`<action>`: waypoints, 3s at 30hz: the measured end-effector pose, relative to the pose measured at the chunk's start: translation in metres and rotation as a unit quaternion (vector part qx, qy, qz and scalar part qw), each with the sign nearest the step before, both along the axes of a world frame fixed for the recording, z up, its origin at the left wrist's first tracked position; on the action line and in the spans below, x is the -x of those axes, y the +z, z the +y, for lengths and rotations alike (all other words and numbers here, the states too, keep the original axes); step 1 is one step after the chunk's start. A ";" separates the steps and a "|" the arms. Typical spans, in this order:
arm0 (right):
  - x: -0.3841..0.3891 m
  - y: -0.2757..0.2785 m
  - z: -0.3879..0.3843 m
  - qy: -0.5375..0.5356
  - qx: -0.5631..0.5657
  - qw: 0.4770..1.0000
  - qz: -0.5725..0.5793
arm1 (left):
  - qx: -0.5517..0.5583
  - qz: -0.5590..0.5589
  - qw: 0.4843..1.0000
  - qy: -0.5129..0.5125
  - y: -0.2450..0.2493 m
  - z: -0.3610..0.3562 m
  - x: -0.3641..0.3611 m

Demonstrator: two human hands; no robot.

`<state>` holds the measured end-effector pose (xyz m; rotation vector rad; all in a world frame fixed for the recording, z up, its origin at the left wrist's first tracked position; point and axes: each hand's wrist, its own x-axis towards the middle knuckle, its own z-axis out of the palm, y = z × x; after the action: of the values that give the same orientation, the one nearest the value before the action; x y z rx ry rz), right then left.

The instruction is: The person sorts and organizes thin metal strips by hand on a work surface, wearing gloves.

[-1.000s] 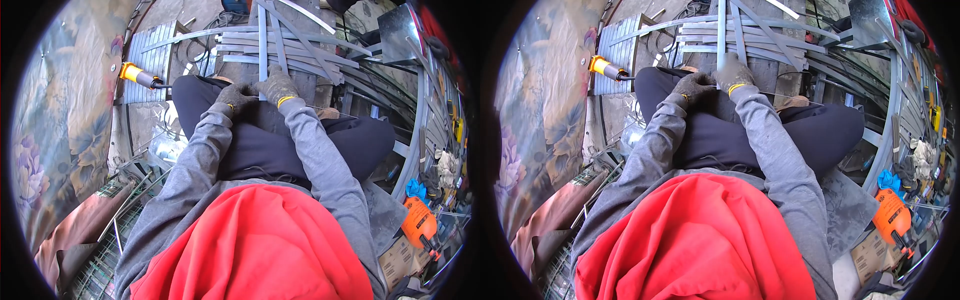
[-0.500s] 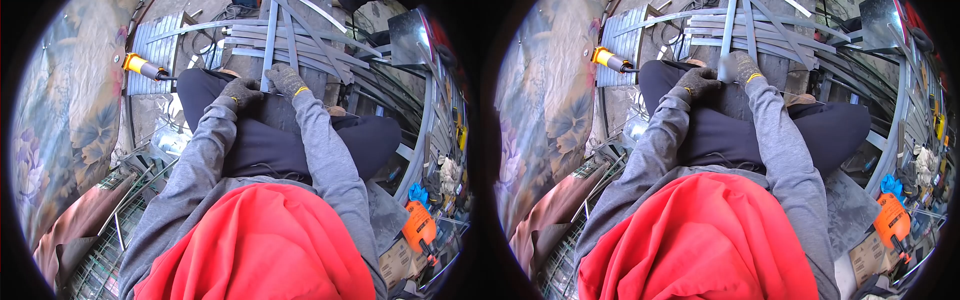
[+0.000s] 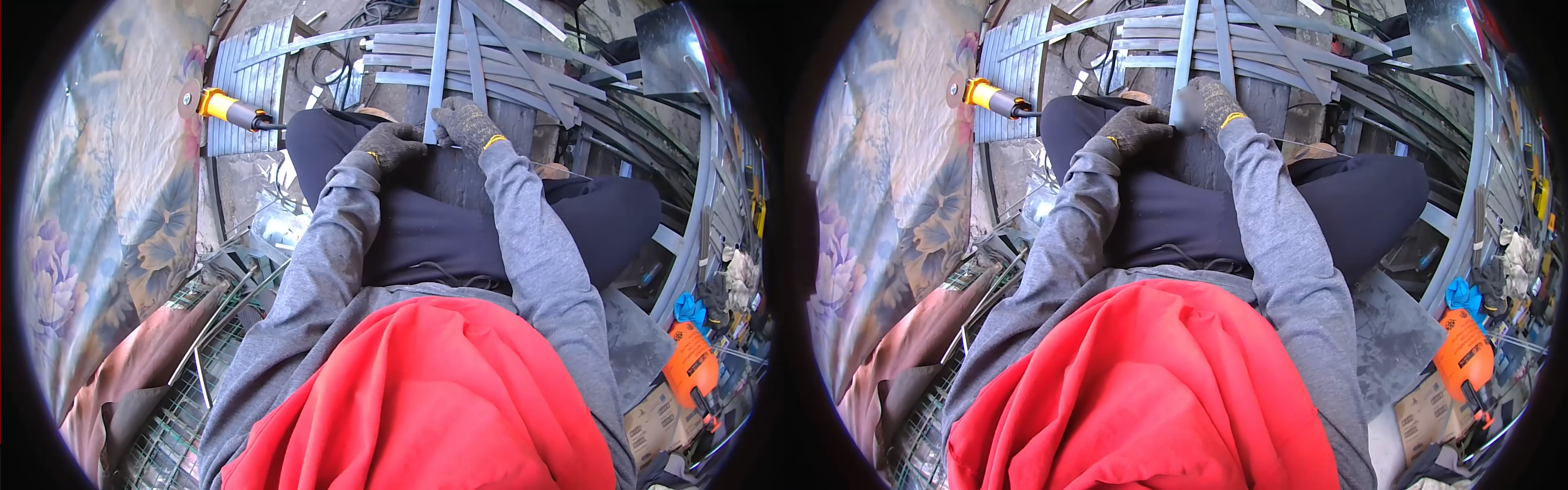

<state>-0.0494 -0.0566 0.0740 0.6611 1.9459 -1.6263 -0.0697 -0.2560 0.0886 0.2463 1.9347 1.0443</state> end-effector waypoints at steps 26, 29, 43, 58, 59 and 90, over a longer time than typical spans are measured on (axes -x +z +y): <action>-0.002 -0.004 0.001 -0.018 0.026 0.999 0.026 | -0.028 -0.007 0.999 0.015 -0.006 -0.001 0.001; -0.002 0.001 0.002 -0.012 0.030 0.999 0.028 | -0.027 -0.029 0.999 0.029 -0.006 -0.001 0.000; -0.003 0.002 0.003 0.013 -0.002 0.999 0.048 | 0.037 0.020 0.999 -0.010 -0.007 0.001 0.008; -0.059 0.087 0.065 0.080 -0.302 0.938 0.147 | 0.075 0.063 0.994 -0.040 0.012 0.010 0.006; -0.068 0.087 0.077 0.079 -0.306 0.938 0.145 | 0.095 0.089 0.990 -0.056 0.014 0.012 0.006; -0.051 0.035 0.062 -0.033 -0.309 0.948 0.069 | 0.032 0.062 0.997 -0.024 0.005 0.009 0.010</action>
<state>0.0015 0.0050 0.1087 0.8662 2.5884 -1.1010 -0.0792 -0.2473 0.0931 0.3276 2.0598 0.9534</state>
